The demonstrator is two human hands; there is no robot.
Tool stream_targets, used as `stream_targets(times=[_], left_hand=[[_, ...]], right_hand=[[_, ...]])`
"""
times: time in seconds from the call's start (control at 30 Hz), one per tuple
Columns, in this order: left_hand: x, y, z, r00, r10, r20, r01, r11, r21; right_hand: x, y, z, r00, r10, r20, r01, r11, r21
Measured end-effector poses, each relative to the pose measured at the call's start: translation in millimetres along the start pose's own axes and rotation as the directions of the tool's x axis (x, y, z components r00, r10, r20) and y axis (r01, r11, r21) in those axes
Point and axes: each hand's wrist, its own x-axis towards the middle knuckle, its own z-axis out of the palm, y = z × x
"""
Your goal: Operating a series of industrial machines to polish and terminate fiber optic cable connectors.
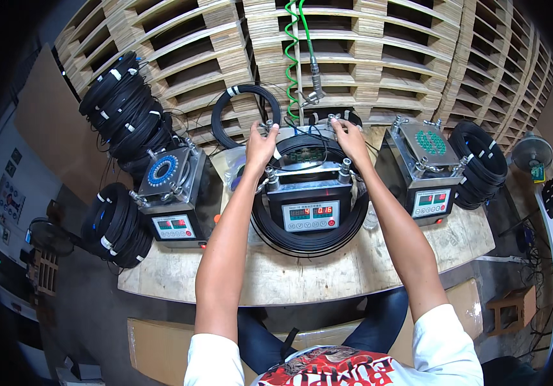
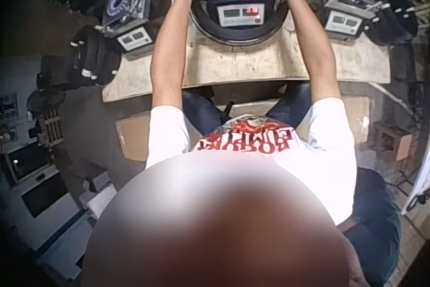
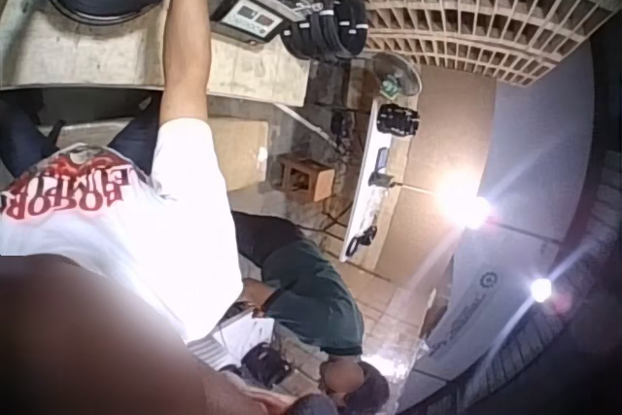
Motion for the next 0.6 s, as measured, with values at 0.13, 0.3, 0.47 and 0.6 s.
stream_targets(times=[0.13, 0.3, 0.47, 0.6], left_hand=[[4, -6, 3, 1.0, -0.016, -0.023, 0.016, 1.0, -0.011], [7, -9, 6, 0.999, -0.051, -0.019, 0.051, 0.999, 0.015], [8, -8, 5, 1.0, -0.021, -0.016, 0.022, 0.998, 0.058], [8, -8, 2, 0.997, -0.047, 0.062, 0.048, 0.999, -0.025]], right_hand=[[4, 5, 3, 1.0, 0.015, 0.022, -0.014, 0.997, -0.081], [9, 14, 5, 0.999, -0.021, 0.049, 0.021, 1.0, -0.009], [8, 12, 5, 0.999, -0.041, 0.009, 0.041, 0.999, 0.024], [3, 5, 2, 0.999, -0.031, -0.023, 0.032, 0.999, 0.021]])
